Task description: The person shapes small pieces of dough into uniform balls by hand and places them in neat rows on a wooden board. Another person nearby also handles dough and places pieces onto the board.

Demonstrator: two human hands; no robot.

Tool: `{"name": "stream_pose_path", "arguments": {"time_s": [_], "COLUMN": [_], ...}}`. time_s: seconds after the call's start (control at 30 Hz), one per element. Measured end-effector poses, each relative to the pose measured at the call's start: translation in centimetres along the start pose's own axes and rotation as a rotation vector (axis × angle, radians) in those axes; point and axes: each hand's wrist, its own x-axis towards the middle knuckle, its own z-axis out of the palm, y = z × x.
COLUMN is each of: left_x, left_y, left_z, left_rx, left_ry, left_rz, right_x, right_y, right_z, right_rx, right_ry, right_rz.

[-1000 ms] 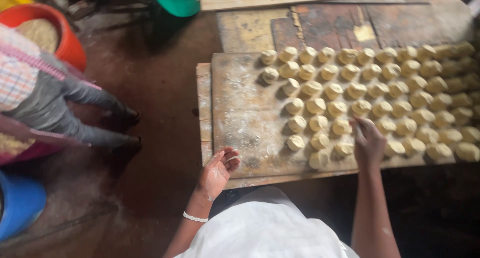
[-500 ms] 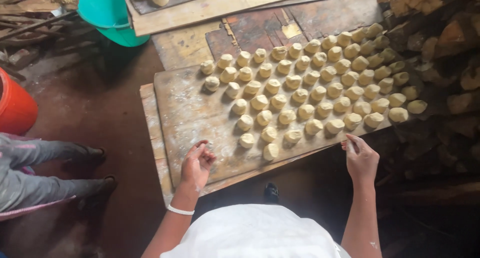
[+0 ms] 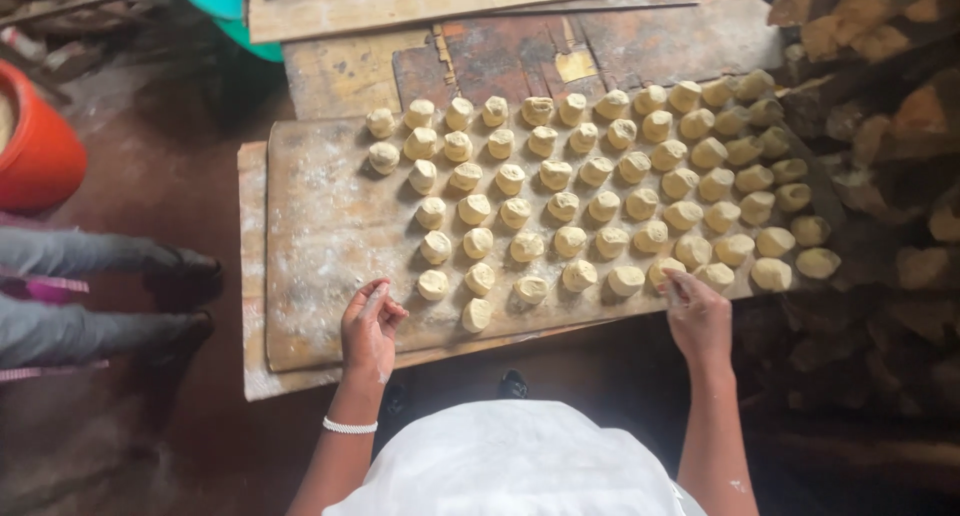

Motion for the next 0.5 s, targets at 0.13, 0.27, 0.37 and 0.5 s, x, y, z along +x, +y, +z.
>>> {"name": "stream_pose_path", "arguments": {"time_s": [0.13,0.27,0.37,0.5], "left_x": [-1.2,-3.0,-4.8,-7.1], "left_y": [-1.7,-4.3,-5.5,-6.0], "left_z": [0.7,0.9,0.7,-0.1], "left_rx": [-0.013,-0.028,-0.024,-0.047], "left_ry": [0.059,0.137,0.201,0.275], "left_rz": [0.073,0.166,0.215,0.254], "right_x": [1.7,2.9,4.0,5.3], "right_y": [0.2,-0.2,-0.7,-0.7], "right_z": [1.5,2.6,3.3,4.2], "right_rx": [0.090,0.154,0.228,0.167], "right_ry": [-0.130,-0.262,-0.335,-0.429], "right_rz": [-0.165,-0.297,-0.357,-0.309]}}
